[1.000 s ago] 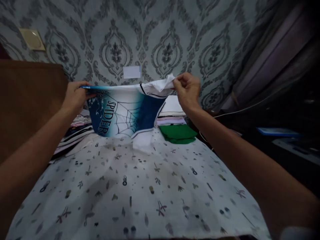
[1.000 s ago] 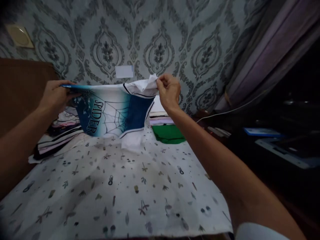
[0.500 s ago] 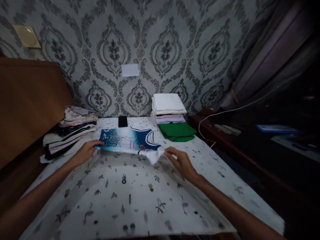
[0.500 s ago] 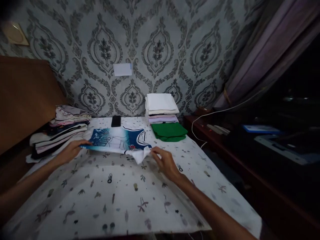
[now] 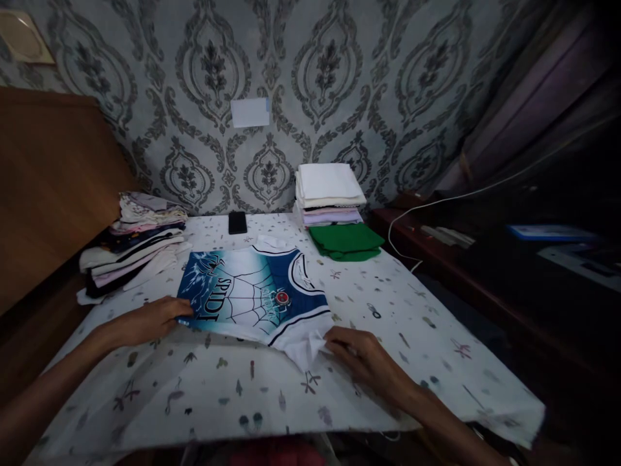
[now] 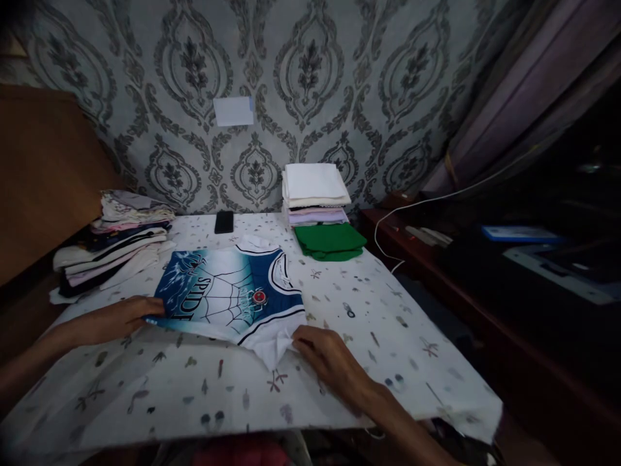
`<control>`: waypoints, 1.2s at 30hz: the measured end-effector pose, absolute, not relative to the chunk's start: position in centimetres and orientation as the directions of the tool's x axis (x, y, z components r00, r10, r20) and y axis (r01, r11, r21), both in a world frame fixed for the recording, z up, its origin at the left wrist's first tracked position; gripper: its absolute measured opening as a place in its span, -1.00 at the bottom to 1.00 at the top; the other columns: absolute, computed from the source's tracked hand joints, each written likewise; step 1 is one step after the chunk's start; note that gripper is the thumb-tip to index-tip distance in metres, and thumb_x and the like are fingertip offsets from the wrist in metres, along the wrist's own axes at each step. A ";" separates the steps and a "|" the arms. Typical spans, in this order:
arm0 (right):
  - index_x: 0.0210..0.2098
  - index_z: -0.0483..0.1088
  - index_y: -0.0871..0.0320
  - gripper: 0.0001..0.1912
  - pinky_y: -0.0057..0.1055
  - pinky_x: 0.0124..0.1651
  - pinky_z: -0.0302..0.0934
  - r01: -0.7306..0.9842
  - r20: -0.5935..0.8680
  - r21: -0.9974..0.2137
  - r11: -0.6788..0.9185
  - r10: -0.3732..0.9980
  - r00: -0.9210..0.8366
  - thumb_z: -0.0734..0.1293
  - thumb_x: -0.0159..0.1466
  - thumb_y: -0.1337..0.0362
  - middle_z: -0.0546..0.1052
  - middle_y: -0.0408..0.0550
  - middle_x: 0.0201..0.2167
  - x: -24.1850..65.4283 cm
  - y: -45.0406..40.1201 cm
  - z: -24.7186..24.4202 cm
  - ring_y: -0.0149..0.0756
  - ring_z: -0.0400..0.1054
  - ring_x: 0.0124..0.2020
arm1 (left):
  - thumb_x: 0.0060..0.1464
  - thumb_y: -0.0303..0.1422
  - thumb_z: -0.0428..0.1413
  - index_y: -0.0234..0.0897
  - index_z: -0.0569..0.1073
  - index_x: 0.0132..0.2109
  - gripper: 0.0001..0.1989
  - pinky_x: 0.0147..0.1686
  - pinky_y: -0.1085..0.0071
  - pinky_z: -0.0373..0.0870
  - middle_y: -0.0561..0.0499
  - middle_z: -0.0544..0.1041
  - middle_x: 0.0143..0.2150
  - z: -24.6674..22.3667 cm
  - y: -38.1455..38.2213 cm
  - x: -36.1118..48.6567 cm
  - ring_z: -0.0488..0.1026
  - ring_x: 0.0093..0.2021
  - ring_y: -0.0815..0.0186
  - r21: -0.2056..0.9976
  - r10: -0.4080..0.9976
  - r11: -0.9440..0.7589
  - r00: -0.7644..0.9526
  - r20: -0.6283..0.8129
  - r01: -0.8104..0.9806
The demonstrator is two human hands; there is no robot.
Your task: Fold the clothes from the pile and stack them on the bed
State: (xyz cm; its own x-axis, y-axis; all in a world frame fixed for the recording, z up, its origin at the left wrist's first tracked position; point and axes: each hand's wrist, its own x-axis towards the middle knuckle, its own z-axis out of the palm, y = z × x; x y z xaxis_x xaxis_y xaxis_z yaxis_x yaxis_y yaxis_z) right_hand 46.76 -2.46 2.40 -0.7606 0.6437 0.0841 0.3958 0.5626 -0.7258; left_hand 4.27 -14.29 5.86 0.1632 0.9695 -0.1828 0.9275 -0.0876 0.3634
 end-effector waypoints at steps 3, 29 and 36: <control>-0.28 0.50 0.16 -0.59 -0.46 -0.37 0.20 0.373 -0.074 -0.783 0.497 0.522 -0.850 0.19 0.40 -0.01 0.53 -0.08 -0.41 47.1 -2.5 3.2 -0.34 0.36 -0.42 | 0.03 -0.35 0.09 -0.07 0.58 0.02 -0.61 0.05 0.21 0.44 -0.04 0.58 0.10 6.5 -14.6 4.6 0.52 0.08 0.08 0.367 0.918 -0.086 0.217 -0.332 0.926; 0.33 0.20 0.29 -0.48 0.08 0.39 -0.15 0.686 0.113 -0.198 0.700 0.711 -0.694 0.08 0.47 0.17 0.19 0.21 0.38 36.5 13.8 -3.0 -0.06 0.02 0.41 | 0.38 -0.19 -0.15 -0.32 0.24 0.34 -0.50 0.39 0.05 0.02 -0.21 0.24 0.41 -3.9 9.9 10.0 0.10 0.43 0.15 0.274 0.922 -0.383 0.346 0.174 0.882; -0.05 0.52 0.19 -0.64 -0.21 0.23 0.09 0.574 0.119 -0.122 0.810 0.586 -0.801 0.12 0.44 0.24 0.55 0.10 0.00 31.7 15.5 -0.8 -0.15 0.31 0.13 | 0.37 -0.29 -0.16 -0.33 0.42 0.16 -0.60 0.30 0.19 0.28 -0.21 0.43 0.27 -4.4 9.4 10.2 0.36 0.28 0.20 0.207 0.880 -0.396 0.306 0.362 0.895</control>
State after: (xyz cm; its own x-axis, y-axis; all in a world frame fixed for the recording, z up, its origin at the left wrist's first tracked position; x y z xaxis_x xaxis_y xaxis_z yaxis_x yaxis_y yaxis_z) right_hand 31.71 15.50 -0.84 -0.8014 0.5861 0.1195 0.5740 0.8097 -0.1220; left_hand 10.19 9.39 -4.41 0.3061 0.8804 0.3622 0.8947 -0.3960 0.2065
